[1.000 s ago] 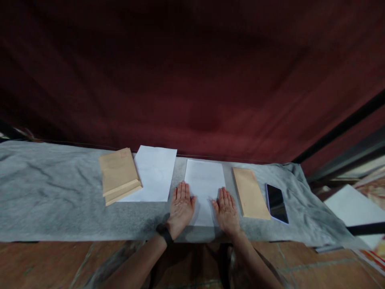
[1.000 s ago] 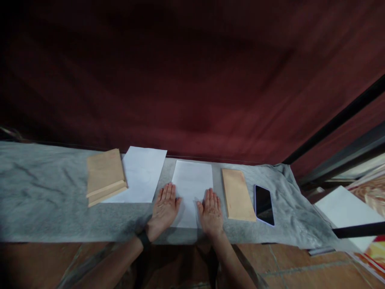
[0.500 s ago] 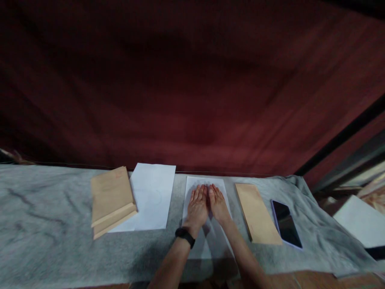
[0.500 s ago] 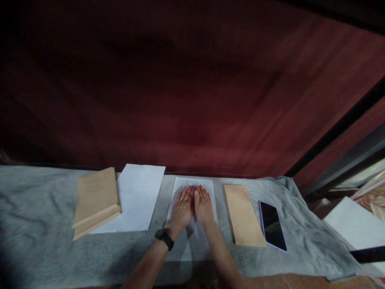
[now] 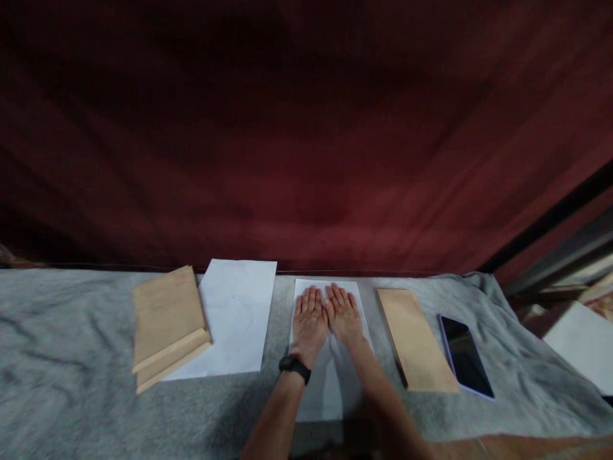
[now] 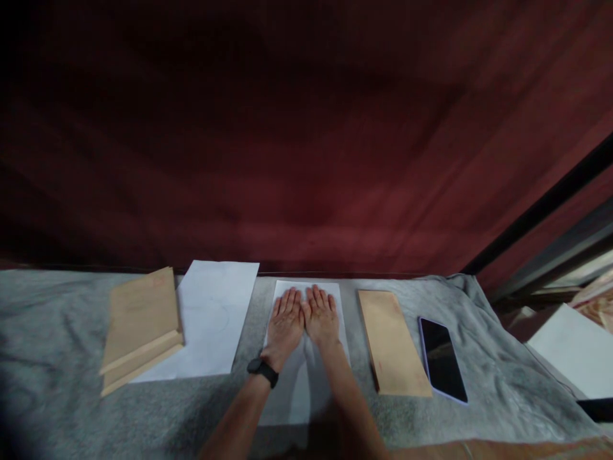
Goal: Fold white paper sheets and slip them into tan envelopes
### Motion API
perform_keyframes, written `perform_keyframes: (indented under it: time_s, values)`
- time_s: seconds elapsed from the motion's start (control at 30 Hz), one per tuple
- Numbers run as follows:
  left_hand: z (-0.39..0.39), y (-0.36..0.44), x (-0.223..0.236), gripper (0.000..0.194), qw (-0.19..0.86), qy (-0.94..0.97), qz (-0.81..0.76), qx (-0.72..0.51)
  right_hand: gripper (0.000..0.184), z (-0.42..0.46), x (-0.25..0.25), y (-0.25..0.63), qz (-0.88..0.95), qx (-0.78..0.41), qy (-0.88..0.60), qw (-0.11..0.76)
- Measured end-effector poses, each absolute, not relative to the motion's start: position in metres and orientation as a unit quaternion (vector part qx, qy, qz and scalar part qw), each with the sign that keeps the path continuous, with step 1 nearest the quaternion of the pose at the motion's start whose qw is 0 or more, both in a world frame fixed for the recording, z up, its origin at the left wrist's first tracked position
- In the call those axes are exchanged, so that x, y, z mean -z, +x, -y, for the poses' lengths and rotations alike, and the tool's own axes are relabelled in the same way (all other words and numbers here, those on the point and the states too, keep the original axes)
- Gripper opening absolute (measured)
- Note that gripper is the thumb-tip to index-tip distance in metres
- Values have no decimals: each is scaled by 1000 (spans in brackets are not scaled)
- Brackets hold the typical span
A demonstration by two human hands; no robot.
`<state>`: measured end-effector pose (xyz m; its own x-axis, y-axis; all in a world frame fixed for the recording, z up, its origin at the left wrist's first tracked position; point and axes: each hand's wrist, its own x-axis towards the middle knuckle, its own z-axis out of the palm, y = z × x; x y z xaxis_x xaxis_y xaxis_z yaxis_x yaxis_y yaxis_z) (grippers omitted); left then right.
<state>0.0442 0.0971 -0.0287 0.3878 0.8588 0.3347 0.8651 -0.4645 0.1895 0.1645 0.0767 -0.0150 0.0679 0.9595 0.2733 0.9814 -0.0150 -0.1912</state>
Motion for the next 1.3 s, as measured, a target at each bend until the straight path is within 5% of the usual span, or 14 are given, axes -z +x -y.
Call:
perform_keyframes:
  time_s: [0.6,0.93,1.3]
  values:
    - [-102,7,6,58,42,-758,629,167,56,-63,27,201,579,105,-783,202]
    - [-77,34,14,59,-23,-886,450,112,52,-67,7,160,745,-36,-643,174]
    - [-54,24,11,57,-13,-891,440,113,51,-71,11,176,716,26,-686,127]
